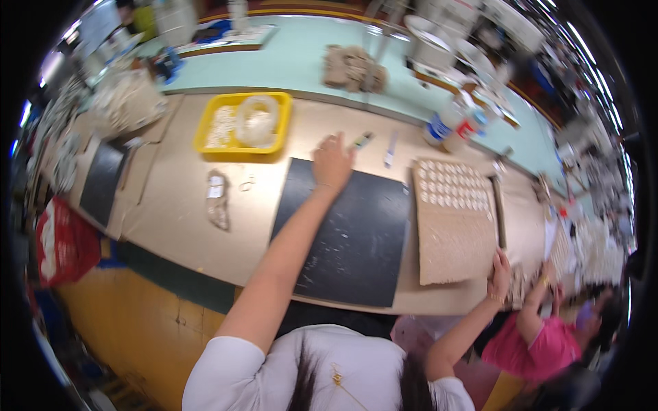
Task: The person picks small white plastic pieces from a yellow tray and places them one by one into pre-cut slots on a cardboard sheet. The person continues this repetitive placement until the sheet is filled. Another person is visible working nearby at a separate station.
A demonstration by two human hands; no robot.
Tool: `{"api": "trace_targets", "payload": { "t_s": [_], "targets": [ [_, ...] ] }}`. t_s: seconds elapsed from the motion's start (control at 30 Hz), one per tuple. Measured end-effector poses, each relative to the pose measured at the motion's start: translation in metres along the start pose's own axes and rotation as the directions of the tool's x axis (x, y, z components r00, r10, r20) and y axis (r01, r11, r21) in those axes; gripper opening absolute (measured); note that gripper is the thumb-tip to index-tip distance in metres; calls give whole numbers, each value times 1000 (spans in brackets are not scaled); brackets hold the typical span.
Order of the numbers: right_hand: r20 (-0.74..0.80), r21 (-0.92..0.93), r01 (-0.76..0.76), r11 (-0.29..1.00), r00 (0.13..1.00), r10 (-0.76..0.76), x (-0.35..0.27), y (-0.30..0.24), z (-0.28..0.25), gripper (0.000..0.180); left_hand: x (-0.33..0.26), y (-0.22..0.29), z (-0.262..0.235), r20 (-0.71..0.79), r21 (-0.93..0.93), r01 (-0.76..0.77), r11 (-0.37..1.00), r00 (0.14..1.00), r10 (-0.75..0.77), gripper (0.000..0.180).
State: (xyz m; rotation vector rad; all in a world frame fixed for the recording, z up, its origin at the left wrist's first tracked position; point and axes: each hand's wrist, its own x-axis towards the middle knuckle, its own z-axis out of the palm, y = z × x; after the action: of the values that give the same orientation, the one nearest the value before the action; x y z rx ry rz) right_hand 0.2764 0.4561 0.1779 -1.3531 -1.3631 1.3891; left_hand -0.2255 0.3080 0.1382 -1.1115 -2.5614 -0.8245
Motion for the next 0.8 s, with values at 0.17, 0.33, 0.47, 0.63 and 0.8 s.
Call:
{"api": "trace_targets", "payload": {
  "t_s": [0.17, 0.33, 0.47, 0.63, 0.8],
  "targets": [
    [131, 163, -9, 987, 991, -13, -8, -17, -6, 26, 3, -4, -5, 0, -187, 77, 979, 997, -78, 44],
    [284, 170, -85, 982, 958, 34, -30, -29, 45, 23, 1, -26, -17, 22, -635, 185, 750, 975, -223, 43],
    [423, 80, -107, 991, 904, 64, -24, -37, 100, 22, -14, -66, -68, 139, -844, 280, 457, 938, -318, 44],
    [536, 68, -156, 985, 839, 96, -25, -39, 165, 22, -73, -110, -142, 277, -856, 444, 263, 826, -491, 44],
    [494, 216, -229, 949, 864, 96, -73, -22, 206, 24, -136, -87, -159, 628, -737, 675, 26, 698, -344, 51]
  ]
}}
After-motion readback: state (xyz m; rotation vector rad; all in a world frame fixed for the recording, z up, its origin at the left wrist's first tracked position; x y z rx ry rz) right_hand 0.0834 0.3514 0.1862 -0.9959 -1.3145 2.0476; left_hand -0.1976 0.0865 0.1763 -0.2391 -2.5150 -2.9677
